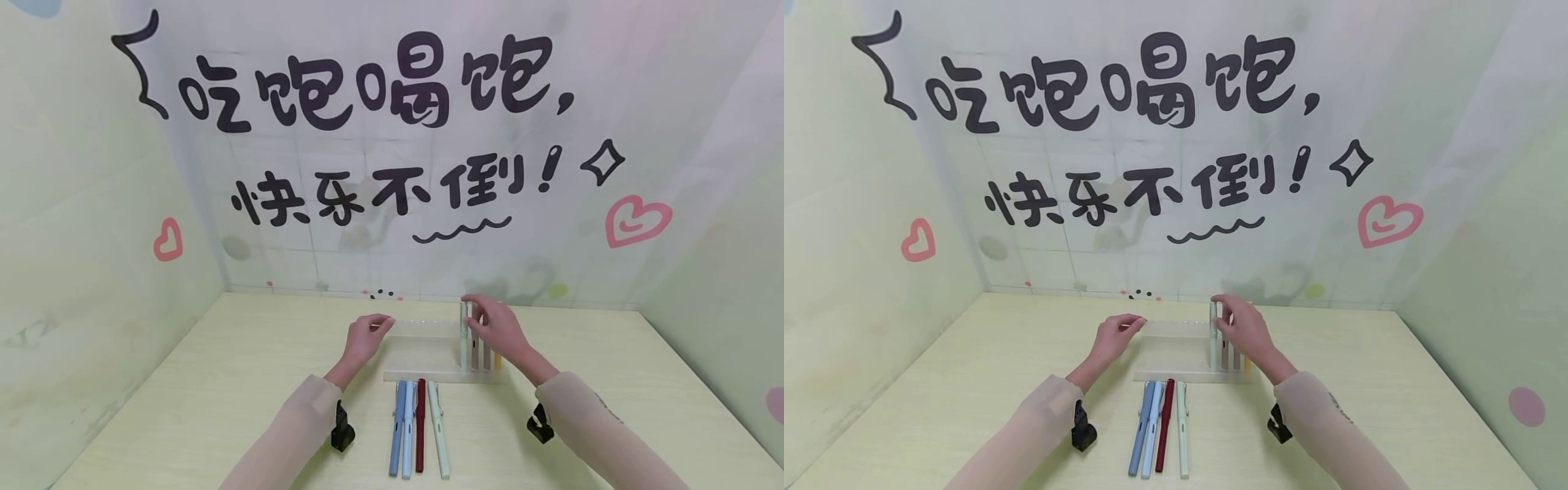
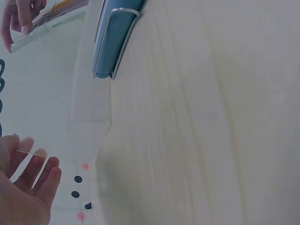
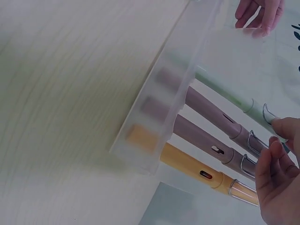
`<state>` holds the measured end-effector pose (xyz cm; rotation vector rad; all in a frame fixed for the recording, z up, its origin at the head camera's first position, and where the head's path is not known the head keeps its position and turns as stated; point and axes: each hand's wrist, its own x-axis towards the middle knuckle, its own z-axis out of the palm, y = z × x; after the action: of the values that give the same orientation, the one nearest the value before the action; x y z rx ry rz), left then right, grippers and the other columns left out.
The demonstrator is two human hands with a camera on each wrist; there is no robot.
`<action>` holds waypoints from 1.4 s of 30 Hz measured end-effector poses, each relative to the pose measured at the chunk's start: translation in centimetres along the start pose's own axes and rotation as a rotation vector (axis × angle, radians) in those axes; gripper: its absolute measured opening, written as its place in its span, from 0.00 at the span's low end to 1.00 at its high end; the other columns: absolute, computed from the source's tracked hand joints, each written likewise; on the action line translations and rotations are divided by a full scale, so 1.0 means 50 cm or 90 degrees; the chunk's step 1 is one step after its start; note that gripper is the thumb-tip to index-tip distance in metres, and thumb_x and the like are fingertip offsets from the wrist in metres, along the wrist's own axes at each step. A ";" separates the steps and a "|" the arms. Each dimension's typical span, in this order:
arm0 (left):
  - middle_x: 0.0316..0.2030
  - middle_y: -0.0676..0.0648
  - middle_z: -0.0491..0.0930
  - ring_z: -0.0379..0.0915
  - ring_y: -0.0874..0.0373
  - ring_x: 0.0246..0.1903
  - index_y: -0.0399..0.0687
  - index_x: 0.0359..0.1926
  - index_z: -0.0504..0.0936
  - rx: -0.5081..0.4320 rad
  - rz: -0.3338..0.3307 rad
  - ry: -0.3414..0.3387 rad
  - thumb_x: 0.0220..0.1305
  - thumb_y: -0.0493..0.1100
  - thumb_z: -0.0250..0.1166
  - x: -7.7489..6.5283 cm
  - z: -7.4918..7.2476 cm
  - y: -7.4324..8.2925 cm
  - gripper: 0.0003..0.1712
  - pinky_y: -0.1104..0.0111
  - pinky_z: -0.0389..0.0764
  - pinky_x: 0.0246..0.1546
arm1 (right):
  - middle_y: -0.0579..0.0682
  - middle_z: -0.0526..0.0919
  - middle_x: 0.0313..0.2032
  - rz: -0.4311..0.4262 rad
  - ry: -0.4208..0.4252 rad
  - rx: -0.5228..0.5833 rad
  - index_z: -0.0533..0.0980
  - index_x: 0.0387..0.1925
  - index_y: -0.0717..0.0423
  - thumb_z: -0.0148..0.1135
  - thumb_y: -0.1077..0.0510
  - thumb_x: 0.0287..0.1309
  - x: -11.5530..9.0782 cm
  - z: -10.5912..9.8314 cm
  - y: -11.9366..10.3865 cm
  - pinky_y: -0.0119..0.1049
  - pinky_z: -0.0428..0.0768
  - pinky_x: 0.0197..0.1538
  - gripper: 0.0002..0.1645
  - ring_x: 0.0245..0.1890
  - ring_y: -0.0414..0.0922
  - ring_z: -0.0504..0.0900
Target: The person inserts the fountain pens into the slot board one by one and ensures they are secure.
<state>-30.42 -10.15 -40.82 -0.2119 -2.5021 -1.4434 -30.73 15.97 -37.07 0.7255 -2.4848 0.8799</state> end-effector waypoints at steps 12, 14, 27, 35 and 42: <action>0.39 0.40 0.81 0.78 0.49 0.38 0.36 0.42 0.81 0.002 0.006 -0.001 0.63 0.43 0.58 0.000 -0.002 0.003 0.14 0.62 0.78 0.37 | 0.41 0.70 0.17 0.032 -0.021 -0.005 0.73 0.52 0.61 0.62 0.64 0.53 -0.002 -0.004 -0.004 0.33 0.67 0.21 0.22 0.16 0.38 0.66; 0.39 0.40 0.81 0.78 0.49 0.38 0.35 0.42 0.81 0.004 0.009 -0.002 0.64 0.43 0.58 -0.001 -0.003 0.004 0.15 0.62 0.78 0.37 | 0.41 0.70 0.16 0.036 -0.021 -0.002 0.72 0.52 0.62 0.62 0.65 0.53 -0.001 -0.004 -0.004 0.33 0.65 0.20 0.22 0.16 0.39 0.65; 0.39 0.41 0.81 0.78 0.49 0.39 0.36 0.42 0.82 0.001 0.010 0.001 0.64 0.44 0.58 -0.002 -0.003 0.006 0.15 0.62 0.78 0.37 | 0.42 0.68 0.14 0.052 -0.016 0.007 0.73 0.52 0.61 0.62 0.66 0.53 0.003 0.004 0.000 0.34 0.64 0.20 0.22 0.14 0.39 0.64; 0.39 0.40 0.81 0.78 0.49 0.39 0.36 0.42 0.81 0.003 0.006 0.001 0.64 0.43 0.58 -0.004 -0.003 0.009 0.14 0.62 0.78 0.38 | 0.41 0.69 0.14 0.052 -0.021 0.017 0.72 0.54 0.62 0.61 0.65 0.53 0.001 0.004 0.003 0.33 0.65 0.21 0.24 0.14 0.39 0.65; 0.39 0.40 0.81 0.78 0.49 0.38 0.36 0.42 0.81 0.001 0.003 -0.002 0.64 0.43 0.58 -0.006 -0.004 0.011 0.14 0.62 0.78 0.38 | 0.42 0.68 0.14 0.053 0.002 0.045 0.70 0.55 0.62 0.61 0.66 0.52 -0.005 0.001 -0.004 0.34 0.66 0.21 0.26 0.14 0.39 0.64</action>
<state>-30.00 -10.03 -40.35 -0.2199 -2.5033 -1.4400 -30.41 15.89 -37.15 0.6466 -2.5077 1.0028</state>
